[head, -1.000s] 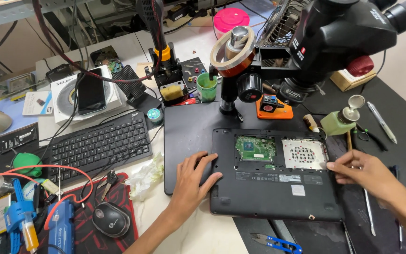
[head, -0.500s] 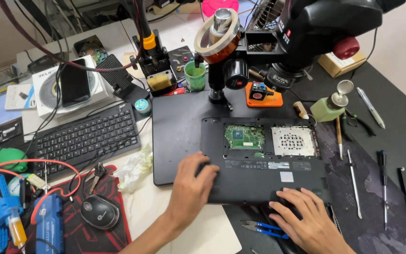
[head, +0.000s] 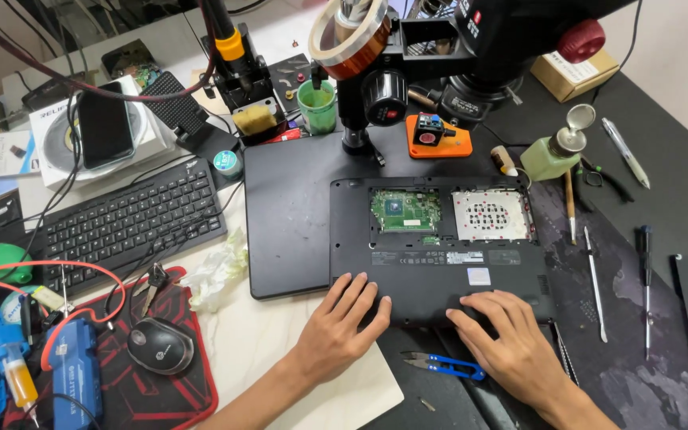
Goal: The person works on a disassembled laptop, using a screwdriver to remove screws from the motherboard area. They then detach a small component, flip the laptop over to access the underside, and continue manipulating internal parts and screws.
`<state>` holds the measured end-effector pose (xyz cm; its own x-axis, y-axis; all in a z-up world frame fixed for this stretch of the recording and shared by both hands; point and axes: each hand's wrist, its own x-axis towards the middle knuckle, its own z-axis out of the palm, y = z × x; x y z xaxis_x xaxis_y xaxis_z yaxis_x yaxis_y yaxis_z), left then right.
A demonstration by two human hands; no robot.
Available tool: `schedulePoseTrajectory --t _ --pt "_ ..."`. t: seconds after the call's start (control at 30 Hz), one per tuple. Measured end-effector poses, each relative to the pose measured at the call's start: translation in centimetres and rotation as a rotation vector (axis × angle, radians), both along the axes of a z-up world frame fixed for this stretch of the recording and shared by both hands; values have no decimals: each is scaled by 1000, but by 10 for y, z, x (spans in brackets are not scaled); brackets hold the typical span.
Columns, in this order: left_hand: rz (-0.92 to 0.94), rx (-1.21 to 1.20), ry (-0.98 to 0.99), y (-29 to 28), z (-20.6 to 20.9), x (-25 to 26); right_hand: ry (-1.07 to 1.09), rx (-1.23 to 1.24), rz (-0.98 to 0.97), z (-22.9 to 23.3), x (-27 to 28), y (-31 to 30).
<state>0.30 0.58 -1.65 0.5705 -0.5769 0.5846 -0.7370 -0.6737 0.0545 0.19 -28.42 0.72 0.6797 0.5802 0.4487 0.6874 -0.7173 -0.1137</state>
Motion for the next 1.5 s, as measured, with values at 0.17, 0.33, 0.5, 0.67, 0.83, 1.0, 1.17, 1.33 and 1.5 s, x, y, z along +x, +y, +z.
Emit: schedulePoseTrajectory --t 0.17,0.33,0.5,0.67,0.83,1.0,1.17,1.33,1.5 --pt "-29 8 -52 4 2 -1 -49 26 9 0 -1 4" --pt "-31 68 -185 3 8 -2 -70 62 14 0 -3 5" --pt "-29 98 -238 5 15 -3 -140 74 48 5 -4 8" --pt "-14 64 -261 5 14 -4 -201 89 49 2 -6 5" --pt "-22 5 -253 7 19 -2 -162 73 24 7 -7 0" --pt "-26 -68 -235 6 16 4 -154 106 -46 2 7 -26" --pt "-53 -153 -186 10 22 1 -196 144 -59 -4 4 -30" --pt "-33 -169 -190 12 21 -1 -314 187 2 5 4 -25" --pt "-50 -147 -206 13 24 -1 -271 158 17 9 4 -36"
